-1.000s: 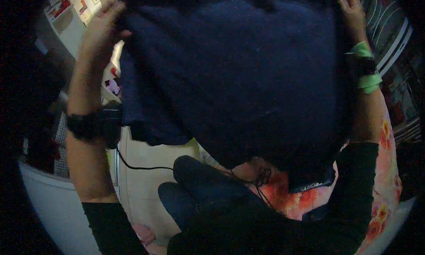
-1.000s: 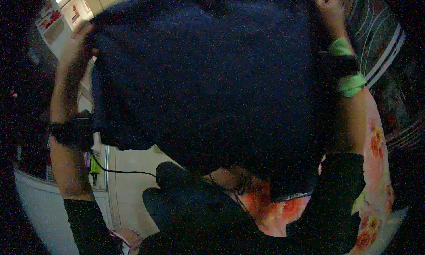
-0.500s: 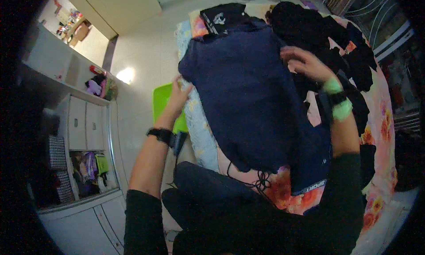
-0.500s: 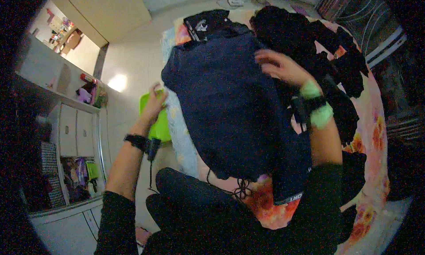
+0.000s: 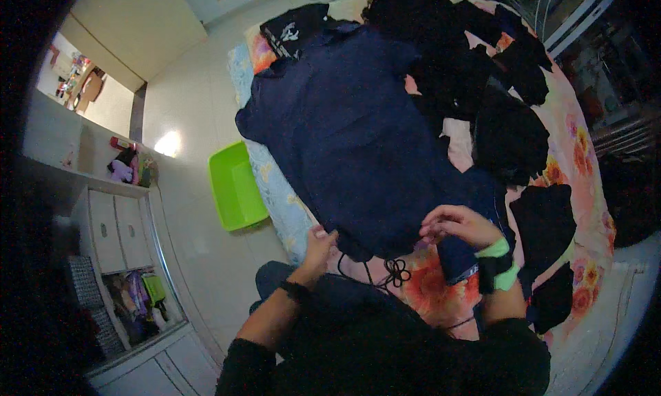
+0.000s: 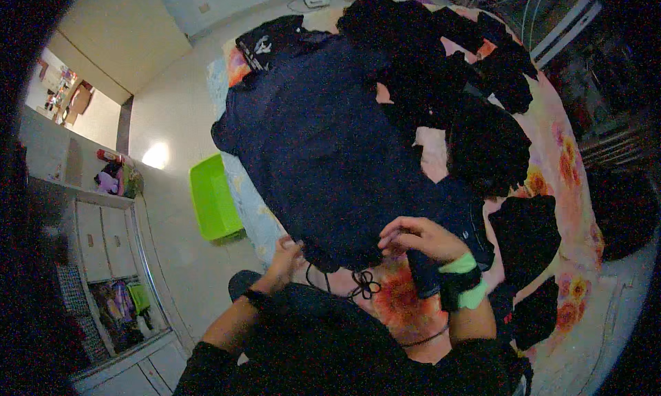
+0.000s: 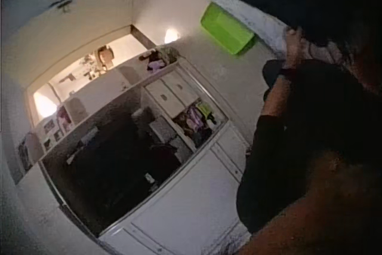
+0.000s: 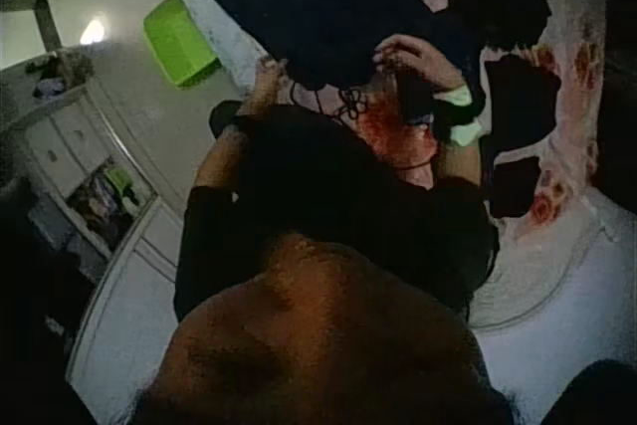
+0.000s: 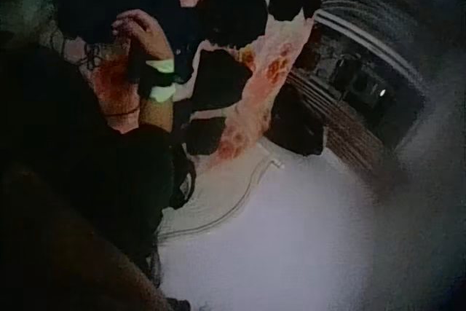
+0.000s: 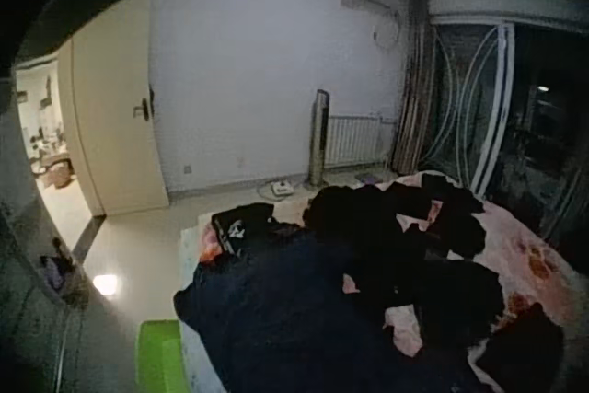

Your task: The person folds several dark-colored shirts on a bed. They pick up each shirt, smooth it out, fold the sleeves and sides, and place the folded shirts into a neat stack.

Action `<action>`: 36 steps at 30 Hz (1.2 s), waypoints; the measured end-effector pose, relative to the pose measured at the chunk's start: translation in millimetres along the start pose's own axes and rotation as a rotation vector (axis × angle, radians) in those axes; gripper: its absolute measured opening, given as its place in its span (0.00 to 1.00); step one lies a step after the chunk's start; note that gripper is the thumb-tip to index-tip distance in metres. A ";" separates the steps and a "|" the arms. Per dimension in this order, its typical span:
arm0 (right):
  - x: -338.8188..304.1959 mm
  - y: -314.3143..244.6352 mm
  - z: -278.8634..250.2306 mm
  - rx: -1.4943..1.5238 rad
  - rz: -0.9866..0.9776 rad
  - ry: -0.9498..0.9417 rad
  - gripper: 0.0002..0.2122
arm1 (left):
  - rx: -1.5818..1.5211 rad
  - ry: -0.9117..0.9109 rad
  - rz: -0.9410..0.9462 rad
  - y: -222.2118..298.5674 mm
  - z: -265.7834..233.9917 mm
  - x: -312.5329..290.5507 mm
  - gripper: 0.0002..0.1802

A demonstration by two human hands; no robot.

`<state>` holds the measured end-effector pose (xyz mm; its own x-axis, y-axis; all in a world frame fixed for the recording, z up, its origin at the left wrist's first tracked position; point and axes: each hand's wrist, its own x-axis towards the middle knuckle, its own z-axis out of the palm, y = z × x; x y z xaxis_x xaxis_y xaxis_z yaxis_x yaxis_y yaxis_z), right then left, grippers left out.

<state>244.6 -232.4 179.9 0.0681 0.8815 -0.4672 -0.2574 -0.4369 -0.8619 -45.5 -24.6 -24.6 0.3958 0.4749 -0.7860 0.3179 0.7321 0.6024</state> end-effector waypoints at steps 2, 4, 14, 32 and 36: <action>25.8 46.9 -11.5 -0.018 0.210 0.080 0.16 | -0.007 -0.146 0.034 -17.8 10.7 -21.6 0.33; 32.1 84.1 -24.8 -0.118 0.517 0.140 0.18 | 0.321 -0.304 0.134 -30.4 18.9 -37.2 0.37; 17.4 110.8 -87.2 -0.329 0.145 0.558 0.17 | 1.476 -0.732 0.406 -23.7 46.0 -51.8 0.30; 5.1 175.8 -140.0 -0.025 0.192 1.091 0.22 | 1.733 -0.355 1.004 -3.9 59.8 -54.3 0.34; 27.2 164.7 -141.5 0.184 0.121 1.156 0.21 | 1.692 -0.092 0.990 -1.9 56.5 -40.8 0.31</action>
<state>340.5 -305.8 -2.6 0.8429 0.1085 -0.5270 -0.4512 -0.3910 -0.8022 -13.5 -73.0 14.2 0.9410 0.2922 -0.1706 0.3313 -0.8984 0.2882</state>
